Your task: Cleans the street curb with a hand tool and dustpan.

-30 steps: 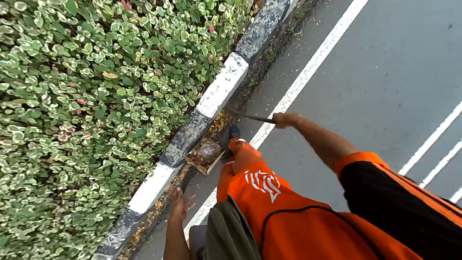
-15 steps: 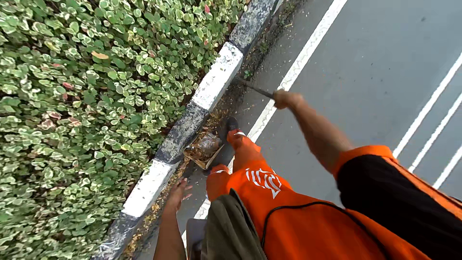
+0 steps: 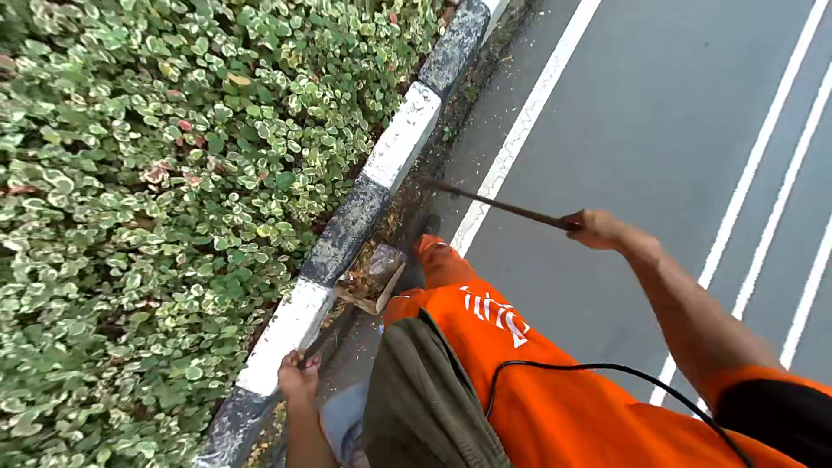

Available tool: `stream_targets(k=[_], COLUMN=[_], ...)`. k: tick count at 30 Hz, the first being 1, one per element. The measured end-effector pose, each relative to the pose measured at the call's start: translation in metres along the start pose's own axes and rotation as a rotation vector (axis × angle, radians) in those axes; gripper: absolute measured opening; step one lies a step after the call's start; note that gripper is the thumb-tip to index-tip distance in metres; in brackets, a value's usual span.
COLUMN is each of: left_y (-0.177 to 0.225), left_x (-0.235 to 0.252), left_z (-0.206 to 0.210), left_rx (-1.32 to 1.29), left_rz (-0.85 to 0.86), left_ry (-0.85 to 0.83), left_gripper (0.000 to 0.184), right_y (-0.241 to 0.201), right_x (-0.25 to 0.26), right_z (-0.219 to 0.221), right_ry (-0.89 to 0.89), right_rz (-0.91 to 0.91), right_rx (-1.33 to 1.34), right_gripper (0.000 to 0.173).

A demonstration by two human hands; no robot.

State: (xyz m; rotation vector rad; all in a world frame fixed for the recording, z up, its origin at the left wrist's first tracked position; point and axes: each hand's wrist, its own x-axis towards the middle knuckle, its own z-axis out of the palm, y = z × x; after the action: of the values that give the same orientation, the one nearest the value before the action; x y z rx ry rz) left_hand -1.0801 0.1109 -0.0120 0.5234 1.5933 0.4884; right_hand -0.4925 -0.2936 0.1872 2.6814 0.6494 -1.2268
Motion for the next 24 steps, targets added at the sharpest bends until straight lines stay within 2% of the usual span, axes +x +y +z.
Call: stream_targets(k=[2,5,8,10,12,15,17,20,22,24], left_y=[0.011,0.022,0.028,0.032,0.036,0.034,0.038,0.041,0.043,0.042], left_x=[-0.004,-0.003,0.0,0.001,0.004,0.01,0.009,0.009,0.008,0.005], left_z=[-0.02,-0.032,-0.025,-0.016,-0.004,0.014,0.026,0.041,0.054,0.064], left_rx=[-0.027,0.001,0.05,0.092,0.12,0.141,0.147,0.147,0.161,0.161], left_rz=[0.002,-0.002,-0.021,-0.034,-0.043,-0.046,-0.065,-0.087,-0.093,-0.104], left_ry=[0.023,0.062,0.123,0.136,0.127,0.135,0.139,0.178,0.203,0.212], left_gripper=[0.024,0.025,0.022,0.019,0.019,0.019,0.016,0.016,0.018,0.02], right_y=[0.0,-0.023,-0.06,-0.077,-0.079,-0.041,-0.035,-0.076,-0.119,-0.153], right_x=[-0.017,0.007,0.051,0.06,0.053,0.047,0.055,0.102,0.143,0.18], right_z=[0.003,0.043,0.105,0.128,0.114,0.05,0.006,-0.041,-0.041,0.003], right_ry=[0.09,0.116,-0.053,-0.257,-0.342,-0.258,-0.158,-0.123,-0.144,-0.131], right_rz=[0.135,0.341,0.38,0.263,0.078,-0.071,-0.099,-0.034,0.08,0.152], right_rx=[0.023,0.192,0.304,0.157,0.05,0.017,-0.014,-0.091,-0.089,0.012], right_gripper=[0.008,0.02,0.038,0.037,0.026,0.029,0.025,0.021,0.025,0.043])
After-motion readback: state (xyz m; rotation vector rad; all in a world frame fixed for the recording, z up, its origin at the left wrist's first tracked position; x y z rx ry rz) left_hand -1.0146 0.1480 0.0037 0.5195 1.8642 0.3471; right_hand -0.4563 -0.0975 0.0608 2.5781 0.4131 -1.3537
